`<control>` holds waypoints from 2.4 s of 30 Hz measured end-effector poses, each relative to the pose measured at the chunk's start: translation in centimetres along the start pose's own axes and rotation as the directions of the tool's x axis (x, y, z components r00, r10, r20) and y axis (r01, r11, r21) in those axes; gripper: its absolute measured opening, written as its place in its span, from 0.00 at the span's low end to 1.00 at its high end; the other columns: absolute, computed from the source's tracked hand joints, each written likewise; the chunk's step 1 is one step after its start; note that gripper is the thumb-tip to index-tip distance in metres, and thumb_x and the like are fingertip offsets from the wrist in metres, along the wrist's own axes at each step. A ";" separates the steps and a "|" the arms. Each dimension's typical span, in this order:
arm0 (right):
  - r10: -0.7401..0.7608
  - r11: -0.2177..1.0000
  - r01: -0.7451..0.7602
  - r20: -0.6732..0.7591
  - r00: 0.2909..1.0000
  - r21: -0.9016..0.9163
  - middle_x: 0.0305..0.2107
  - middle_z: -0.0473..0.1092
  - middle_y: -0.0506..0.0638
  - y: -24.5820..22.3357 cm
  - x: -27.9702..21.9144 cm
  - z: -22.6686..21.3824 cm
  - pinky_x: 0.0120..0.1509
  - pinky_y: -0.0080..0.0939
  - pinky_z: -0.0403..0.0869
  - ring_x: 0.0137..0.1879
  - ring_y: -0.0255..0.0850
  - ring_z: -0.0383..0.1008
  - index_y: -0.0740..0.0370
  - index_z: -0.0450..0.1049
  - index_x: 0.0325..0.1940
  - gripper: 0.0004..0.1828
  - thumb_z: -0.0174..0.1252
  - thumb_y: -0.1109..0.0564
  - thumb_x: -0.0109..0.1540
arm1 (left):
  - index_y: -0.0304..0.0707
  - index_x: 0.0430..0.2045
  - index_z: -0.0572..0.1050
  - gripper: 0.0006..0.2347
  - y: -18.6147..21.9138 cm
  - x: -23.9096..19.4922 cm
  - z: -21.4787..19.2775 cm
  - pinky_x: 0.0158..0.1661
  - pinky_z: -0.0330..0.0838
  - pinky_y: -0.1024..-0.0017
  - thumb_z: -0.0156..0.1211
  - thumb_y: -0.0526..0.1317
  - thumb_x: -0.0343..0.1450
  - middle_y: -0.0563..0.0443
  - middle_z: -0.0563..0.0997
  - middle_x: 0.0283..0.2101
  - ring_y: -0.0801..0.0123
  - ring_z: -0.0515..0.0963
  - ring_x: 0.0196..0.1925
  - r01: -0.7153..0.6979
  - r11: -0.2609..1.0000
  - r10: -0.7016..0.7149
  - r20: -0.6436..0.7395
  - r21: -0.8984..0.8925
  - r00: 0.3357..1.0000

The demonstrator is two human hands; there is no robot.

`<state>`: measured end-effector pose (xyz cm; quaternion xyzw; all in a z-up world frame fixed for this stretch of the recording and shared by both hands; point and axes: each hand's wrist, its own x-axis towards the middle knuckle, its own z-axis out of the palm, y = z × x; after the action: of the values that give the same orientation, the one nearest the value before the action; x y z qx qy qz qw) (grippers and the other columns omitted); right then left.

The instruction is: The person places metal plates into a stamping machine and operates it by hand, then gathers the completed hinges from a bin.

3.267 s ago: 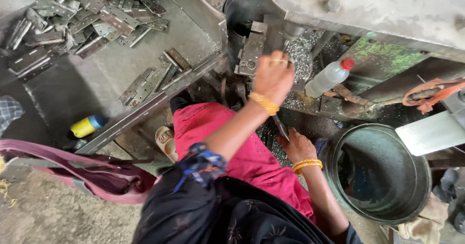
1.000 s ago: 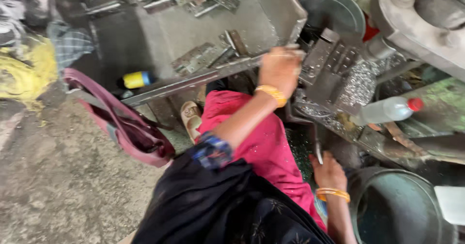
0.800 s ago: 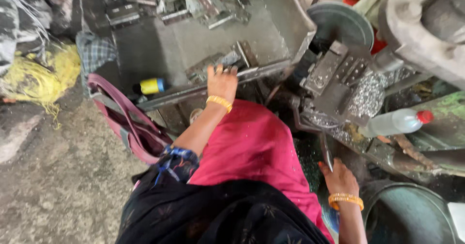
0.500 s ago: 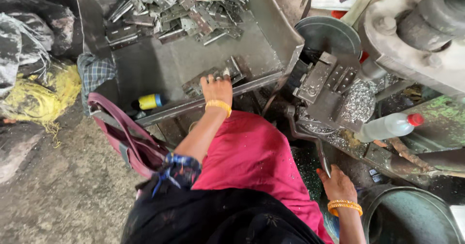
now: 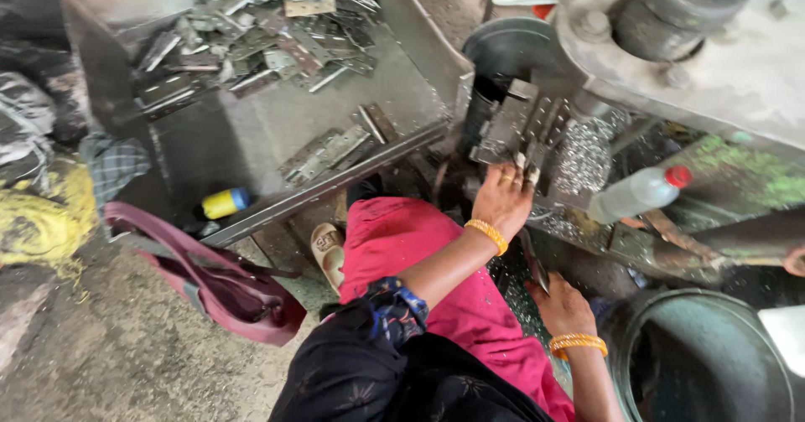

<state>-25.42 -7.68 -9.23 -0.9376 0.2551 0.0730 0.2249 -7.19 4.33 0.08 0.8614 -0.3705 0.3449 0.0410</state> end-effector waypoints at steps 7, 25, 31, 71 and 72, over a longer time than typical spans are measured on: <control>0.116 0.986 -0.103 0.096 0.989 -0.130 0.42 0.77 0.67 -3.2 -1.1 -3.2 0.57 0.63 0.73 0.54 0.64 0.77 0.62 0.69 0.53 0.32 0.52 0.32 0.63 | 0.32 0.45 0.82 0.18 -1.3 1.1 2.2 0.52 0.60 0.62 0.55 0.45 0.69 0.49 0.80 0.53 0.63 0.71 0.56 0.111 0.971 -0.042 0.307 -0.211 0.951; 0.008 0.993 0.006 -0.124 0.992 0.118 0.31 0.76 0.68 0.7 -2.2 3.5 0.41 0.66 0.74 0.40 0.67 0.77 0.63 0.69 0.46 0.24 0.53 0.38 0.65 | 0.38 0.35 0.83 0.10 -1.1 1.7 4.8 0.53 0.58 0.60 0.52 0.37 0.70 0.52 0.83 0.45 0.64 0.70 0.58 0.123 0.963 -0.032 0.355 -0.239 0.934; -0.152 0.982 0.131 -0.152 0.977 -0.138 0.33 0.75 0.68 0.8 -0.5 1.0 0.40 0.68 0.73 0.39 0.69 0.76 0.63 0.68 0.45 0.25 0.54 0.37 0.63 | 0.41 0.31 0.84 0.10 -0.1 4.2 6.2 0.54 0.58 0.62 0.52 0.38 0.70 0.52 0.84 0.43 0.63 0.70 0.59 0.099 0.978 -0.017 0.400 -0.185 0.916; 0.156 0.985 -0.166 0.175 0.972 0.046 0.28 0.79 0.63 -2.2 0.3 -2.5 0.37 0.53 0.79 0.24 0.51 0.82 0.66 0.70 0.50 0.31 0.54 0.34 0.64 | 0.47 0.40 0.76 0.09 -3.4 -4.4 0.2 0.53 0.63 0.58 0.52 0.42 0.69 0.56 0.82 0.54 0.67 0.74 0.55 -0.190 0.957 0.188 -0.029 -0.219 0.982; 0.158 0.985 -0.168 0.176 0.972 0.042 0.28 0.79 0.63 -2.3 0.0 -2.6 0.37 0.53 0.79 0.24 0.51 0.82 0.66 0.70 0.50 0.31 0.54 0.34 0.64 | 0.47 0.40 0.76 0.09 -3.1 -4.0 -0.4 0.53 0.63 0.58 0.52 0.42 0.69 0.56 0.82 0.54 0.67 0.74 0.55 -0.187 0.957 0.185 -0.028 -0.223 0.982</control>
<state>-24.24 -7.11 -6.02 -0.8969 0.3128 0.1647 0.2657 -7.25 9.15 -1.55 0.8114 -0.4863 0.3062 0.1067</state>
